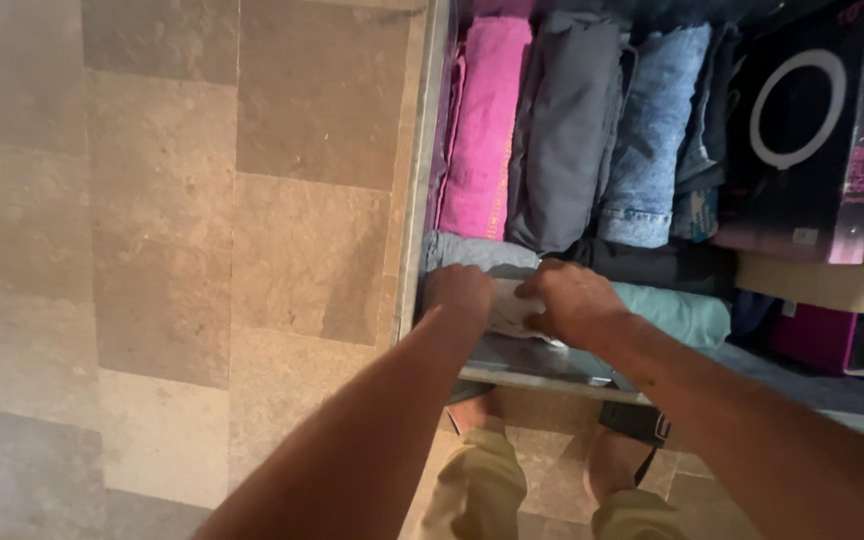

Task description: The person folds a white t-shirt and a white tank top on a patterned bedspread, then places them into a metal storage box. The person also briefly handles a small box of soap.

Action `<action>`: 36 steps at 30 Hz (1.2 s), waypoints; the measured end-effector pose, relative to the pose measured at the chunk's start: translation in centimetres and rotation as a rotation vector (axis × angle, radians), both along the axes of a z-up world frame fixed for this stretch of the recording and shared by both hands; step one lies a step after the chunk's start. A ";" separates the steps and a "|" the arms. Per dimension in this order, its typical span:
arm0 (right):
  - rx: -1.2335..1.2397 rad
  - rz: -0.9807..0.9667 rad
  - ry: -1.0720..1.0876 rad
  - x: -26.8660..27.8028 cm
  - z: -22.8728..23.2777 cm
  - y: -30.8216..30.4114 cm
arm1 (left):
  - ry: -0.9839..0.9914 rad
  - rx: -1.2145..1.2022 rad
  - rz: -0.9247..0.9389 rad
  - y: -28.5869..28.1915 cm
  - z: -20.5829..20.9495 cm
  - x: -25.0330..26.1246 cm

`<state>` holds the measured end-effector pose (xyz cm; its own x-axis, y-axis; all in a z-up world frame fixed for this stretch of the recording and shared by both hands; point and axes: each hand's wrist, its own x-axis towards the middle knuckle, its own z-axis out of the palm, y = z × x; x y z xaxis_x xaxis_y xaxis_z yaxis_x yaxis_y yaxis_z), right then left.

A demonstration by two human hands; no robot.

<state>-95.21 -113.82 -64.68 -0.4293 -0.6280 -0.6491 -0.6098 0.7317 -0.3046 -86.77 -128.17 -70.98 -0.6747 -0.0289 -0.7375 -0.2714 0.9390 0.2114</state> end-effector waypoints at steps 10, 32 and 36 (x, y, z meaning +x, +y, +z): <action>0.073 -0.041 -0.035 -0.3 0.1 0.4 | 0.105 -0.088 0.141 0.6 -0.3 0.6; 0.095 -0.124 0.018 -2.0 -0.2 3.5 | -0.239 0.115 0.257 0.7 1.4 0.9; 0.052 -0.270 -0.021 -2.0 0.5 5.4 | -0.093 0.278 0.315 -0.4 3.5 1.2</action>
<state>-97.24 -108.44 -64.22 -0.5625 -0.4586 -0.6880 -0.3845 0.8817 -0.2734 -85.55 -128.61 -67.44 -0.5950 -0.0139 -0.8036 -0.5653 0.7180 0.4062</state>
